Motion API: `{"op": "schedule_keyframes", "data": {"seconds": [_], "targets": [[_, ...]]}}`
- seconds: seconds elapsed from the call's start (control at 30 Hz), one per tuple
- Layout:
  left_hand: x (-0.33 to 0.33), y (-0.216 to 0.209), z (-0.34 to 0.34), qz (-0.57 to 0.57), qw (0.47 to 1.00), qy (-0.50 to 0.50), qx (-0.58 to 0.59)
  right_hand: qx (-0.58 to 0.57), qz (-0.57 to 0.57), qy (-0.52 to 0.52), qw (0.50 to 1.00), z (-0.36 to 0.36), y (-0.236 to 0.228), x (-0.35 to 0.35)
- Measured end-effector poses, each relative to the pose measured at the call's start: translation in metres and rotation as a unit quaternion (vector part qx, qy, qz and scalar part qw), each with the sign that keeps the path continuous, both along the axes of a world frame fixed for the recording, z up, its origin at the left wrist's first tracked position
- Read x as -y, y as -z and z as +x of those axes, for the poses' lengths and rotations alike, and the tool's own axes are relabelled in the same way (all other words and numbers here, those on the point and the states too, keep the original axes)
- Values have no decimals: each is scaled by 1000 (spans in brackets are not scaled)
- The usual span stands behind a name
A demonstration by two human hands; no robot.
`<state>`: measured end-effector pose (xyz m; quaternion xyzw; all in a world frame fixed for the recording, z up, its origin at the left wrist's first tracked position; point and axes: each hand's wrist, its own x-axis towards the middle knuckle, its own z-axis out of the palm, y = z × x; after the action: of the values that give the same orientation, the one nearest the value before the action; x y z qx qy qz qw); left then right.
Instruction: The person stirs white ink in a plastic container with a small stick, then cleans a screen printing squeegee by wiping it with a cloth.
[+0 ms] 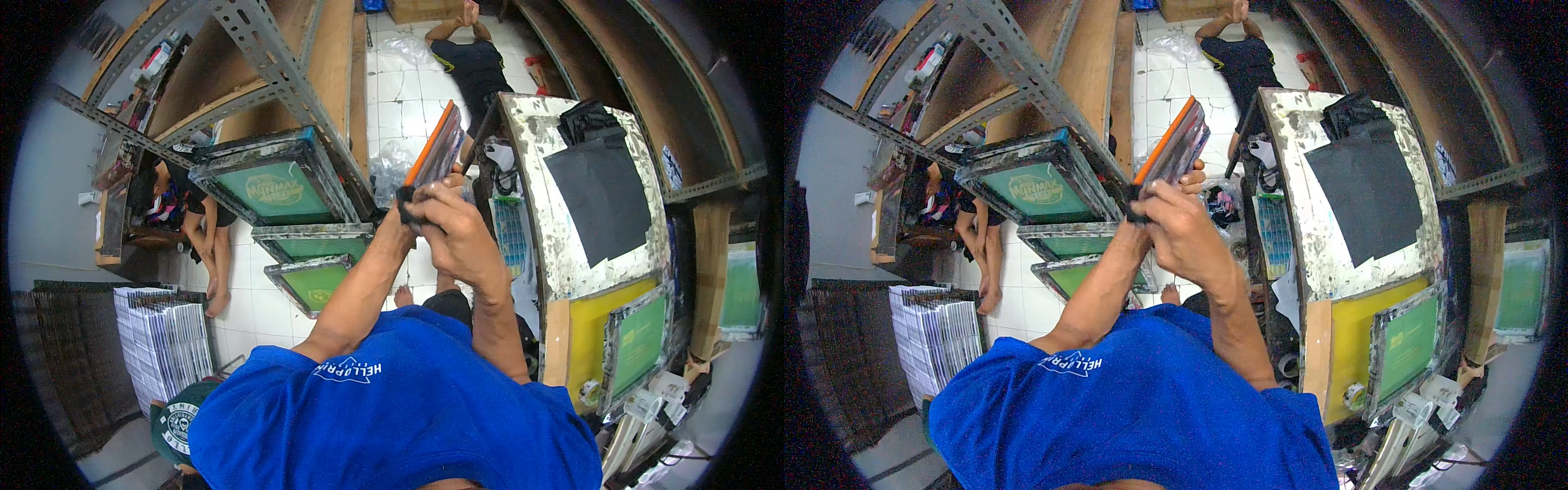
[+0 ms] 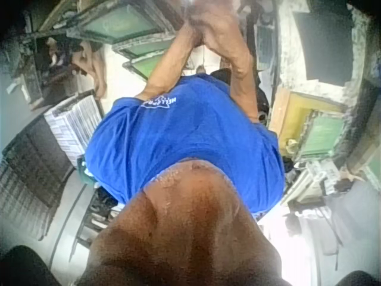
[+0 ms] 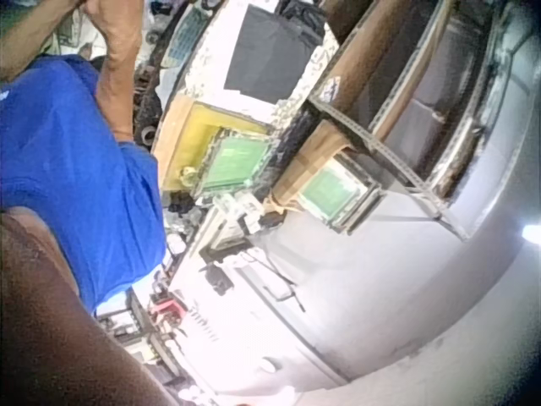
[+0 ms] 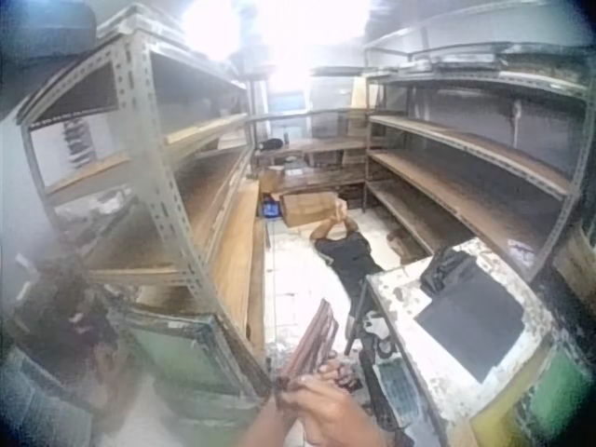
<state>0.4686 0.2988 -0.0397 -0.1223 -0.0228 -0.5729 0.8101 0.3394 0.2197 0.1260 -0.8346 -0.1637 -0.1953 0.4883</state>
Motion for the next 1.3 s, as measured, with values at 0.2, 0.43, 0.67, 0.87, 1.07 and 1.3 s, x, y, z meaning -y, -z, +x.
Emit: {"op": "schedule_keyframes", "data": {"seconds": [0.2,0.43,0.67,0.87,1.07,1.3], "targets": [[-15,-58,-4,231,965,-57,108,-6,209,257,944,3,-2,36],[-7,-66,-31,198,967,29,158,88,-37,327,940,51,12,68],[-11,-77,-45,192,979,24,58,46,-119,287,950,34,13,45],[-19,-73,-39,232,968,-57,78,59,-173,225,957,24,11,29],[-20,-81,-40,164,977,-74,111,3,-146,211,967,10,-4,16],[-15,-48,-28,-56,991,-10,124,8,-188,238,953,14,4,22]]}}
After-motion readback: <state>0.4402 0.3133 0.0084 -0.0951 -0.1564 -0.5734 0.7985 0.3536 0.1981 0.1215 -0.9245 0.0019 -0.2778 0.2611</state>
